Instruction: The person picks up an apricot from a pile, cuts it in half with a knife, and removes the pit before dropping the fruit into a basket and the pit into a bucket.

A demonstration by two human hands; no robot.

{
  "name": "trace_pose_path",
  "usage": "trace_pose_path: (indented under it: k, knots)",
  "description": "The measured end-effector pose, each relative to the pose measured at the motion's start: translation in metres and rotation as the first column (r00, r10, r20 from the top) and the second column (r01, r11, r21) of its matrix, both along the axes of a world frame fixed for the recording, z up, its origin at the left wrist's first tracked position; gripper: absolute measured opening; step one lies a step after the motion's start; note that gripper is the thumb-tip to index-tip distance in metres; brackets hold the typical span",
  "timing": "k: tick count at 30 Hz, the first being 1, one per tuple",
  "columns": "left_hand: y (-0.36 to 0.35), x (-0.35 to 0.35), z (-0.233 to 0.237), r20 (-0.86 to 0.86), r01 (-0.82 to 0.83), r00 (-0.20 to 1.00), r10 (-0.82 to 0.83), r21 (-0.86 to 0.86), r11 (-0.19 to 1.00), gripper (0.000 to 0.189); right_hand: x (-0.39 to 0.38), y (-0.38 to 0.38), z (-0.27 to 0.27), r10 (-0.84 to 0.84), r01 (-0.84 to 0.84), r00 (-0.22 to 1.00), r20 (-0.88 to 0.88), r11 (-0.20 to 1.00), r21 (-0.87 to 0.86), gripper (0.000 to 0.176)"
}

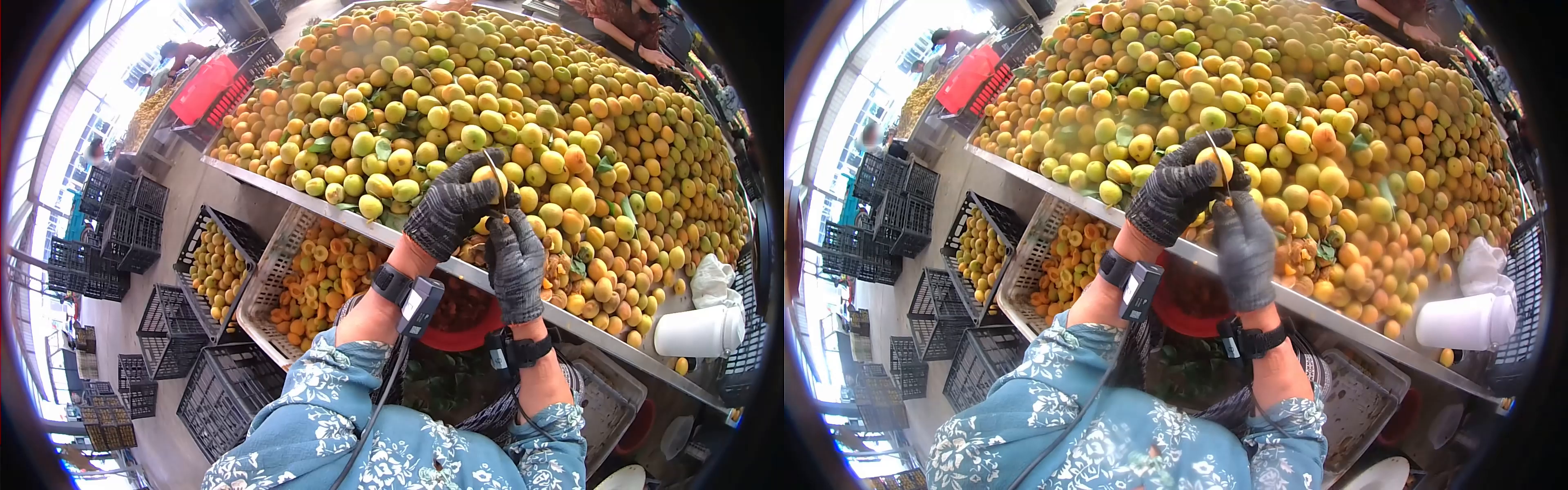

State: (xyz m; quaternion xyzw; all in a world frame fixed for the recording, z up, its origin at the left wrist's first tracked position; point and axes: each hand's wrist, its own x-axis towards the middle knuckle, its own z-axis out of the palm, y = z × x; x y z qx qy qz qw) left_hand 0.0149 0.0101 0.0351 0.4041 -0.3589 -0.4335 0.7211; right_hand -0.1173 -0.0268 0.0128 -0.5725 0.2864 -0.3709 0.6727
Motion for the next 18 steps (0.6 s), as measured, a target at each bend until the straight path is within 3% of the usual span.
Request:
trace_pose_path:
  k: [2,7,8,9,10,11,12,13,14,15,16,18]
  knots:
    - [0.0,0.0,-0.002,-0.332,0.051,0.939,-0.087,-0.114,0.992,0.048,0.0,0.003,-0.004,-0.006,0.005,1.0,-0.028,0.998,-0.062,0.016]
    - [0.001,-0.006,-0.005,-0.503,0.081,0.859,-0.097,-0.054,0.995,0.042,0.003,-0.001,-0.008,-0.036,0.029,0.998,-0.054,0.993,-0.116,0.018]
    - [0.0,0.0,-0.024,0.201,-0.16,0.961,0.188,-0.147,0.976,0.041,0.003,-0.003,0.0,-0.018,0.017,1.0,-0.011,0.996,-0.086,0.02]
    - [0.0,0.0,-0.022,0.743,-0.26,0.492,0.454,-0.372,0.891,0.04,0.002,-0.004,0.005,-0.002,0.004,0.999,0.032,0.998,-0.057,0.022]
    - [-0.001,-0.001,-0.02,0.742,-0.256,0.495,0.451,-0.372,0.892,0.04,0.001,-0.007,0.005,-0.008,0.01,0.999,0.031,0.998,-0.057,0.022]
    - [-0.001,-0.001,-0.017,0.413,-0.213,0.878,0.241,-0.114,0.97,0.039,0.0,-0.008,0.005,0.017,-0.017,1.0,0.022,1.0,0.009,0.024]
    - [0.0,-0.003,-0.012,-0.081,-0.034,0.996,0.042,0.095,0.995,0.038,-0.001,-0.009,0.005,0.044,-0.045,0.999,0.015,0.996,0.077,0.025]
    - [-0.002,-0.002,-0.015,-0.182,0.005,0.983,0.012,0.095,0.995,0.035,-0.002,-0.006,0.009,0.035,-0.036,0.999,0.022,0.996,0.082,0.024]
    - [-0.003,-0.004,-0.013,-0.183,0.006,0.983,0.012,0.097,0.995,0.035,-0.003,-0.006,0.007,0.034,-0.036,0.999,0.022,0.996,0.083,0.024]
    - [-0.003,-0.006,-0.009,0.148,-0.102,0.984,0.099,0.016,0.995,0.035,-0.003,-0.006,0.004,0.028,-0.028,1.0,-0.001,0.998,0.054,0.024]
    - [-0.004,-0.009,-0.007,0.451,-0.178,0.869,0.203,-0.098,0.979,0.034,-0.004,-0.007,0.002,0.022,-0.021,0.999,-0.026,1.0,0.023,0.023]
    - [-0.015,-0.002,-0.042,0.348,-0.148,0.925,0.151,-0.037,0.988,0.039,0.0,-0.004,0.002,-0.014,0.014,1.0,0.003,1.0,0.011,0.021]
